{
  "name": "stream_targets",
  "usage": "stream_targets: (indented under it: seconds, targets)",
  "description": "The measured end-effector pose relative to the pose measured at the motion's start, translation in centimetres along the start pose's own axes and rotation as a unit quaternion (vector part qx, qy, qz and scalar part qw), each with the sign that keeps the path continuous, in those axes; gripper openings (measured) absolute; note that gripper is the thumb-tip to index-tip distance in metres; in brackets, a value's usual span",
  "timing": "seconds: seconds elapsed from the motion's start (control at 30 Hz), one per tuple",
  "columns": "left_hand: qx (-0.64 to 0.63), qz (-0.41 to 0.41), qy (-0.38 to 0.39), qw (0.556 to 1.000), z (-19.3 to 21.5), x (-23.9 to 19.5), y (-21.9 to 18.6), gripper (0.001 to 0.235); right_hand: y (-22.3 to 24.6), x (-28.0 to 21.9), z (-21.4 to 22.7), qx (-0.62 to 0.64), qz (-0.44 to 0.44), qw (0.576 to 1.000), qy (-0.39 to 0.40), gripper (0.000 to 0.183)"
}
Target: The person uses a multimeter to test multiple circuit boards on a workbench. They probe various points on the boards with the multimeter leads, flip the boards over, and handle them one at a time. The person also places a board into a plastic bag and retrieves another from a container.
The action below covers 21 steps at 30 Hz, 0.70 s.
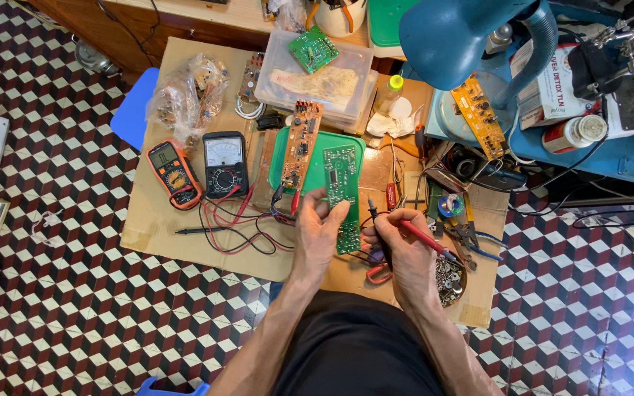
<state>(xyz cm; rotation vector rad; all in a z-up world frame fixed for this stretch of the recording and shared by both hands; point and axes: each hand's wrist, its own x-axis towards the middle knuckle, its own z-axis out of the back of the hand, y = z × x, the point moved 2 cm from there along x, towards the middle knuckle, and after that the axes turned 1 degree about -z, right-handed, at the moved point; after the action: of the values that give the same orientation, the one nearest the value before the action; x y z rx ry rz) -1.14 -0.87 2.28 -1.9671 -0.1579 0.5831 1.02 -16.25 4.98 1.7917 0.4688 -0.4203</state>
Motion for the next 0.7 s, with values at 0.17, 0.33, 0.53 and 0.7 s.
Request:
stream_targets:
  seconds: [0.17,0.33,0.53,0.7]
  targets:
    - [-0.028,0.009,0.023,0.999,-0.6,0.1,1.1,0.039,-0.3,-0.3,-0.8,-0.084,0.027,0.996,0.009,0.022]
    - [-0.029,0.006,0.020,0.999,-0.2,0.0,1.3,0.040,-0.9,0.0,-0.9,-0.123,0.073,0.990,-0.002,0.024]
    - [-0.090,0.027,0.030,0.995,0.0,0.0,1.5,0.057,-1.0,0.0,-1.0,-0.221,0.139,0.965,-0.002,0.024]
    - [-0.135,0.069,0.041,0.988,0.3,0.1,1.5,0.054,0.4,-1.0,-1.9,-0.320,0.202,0.925,-0.027,0.022]
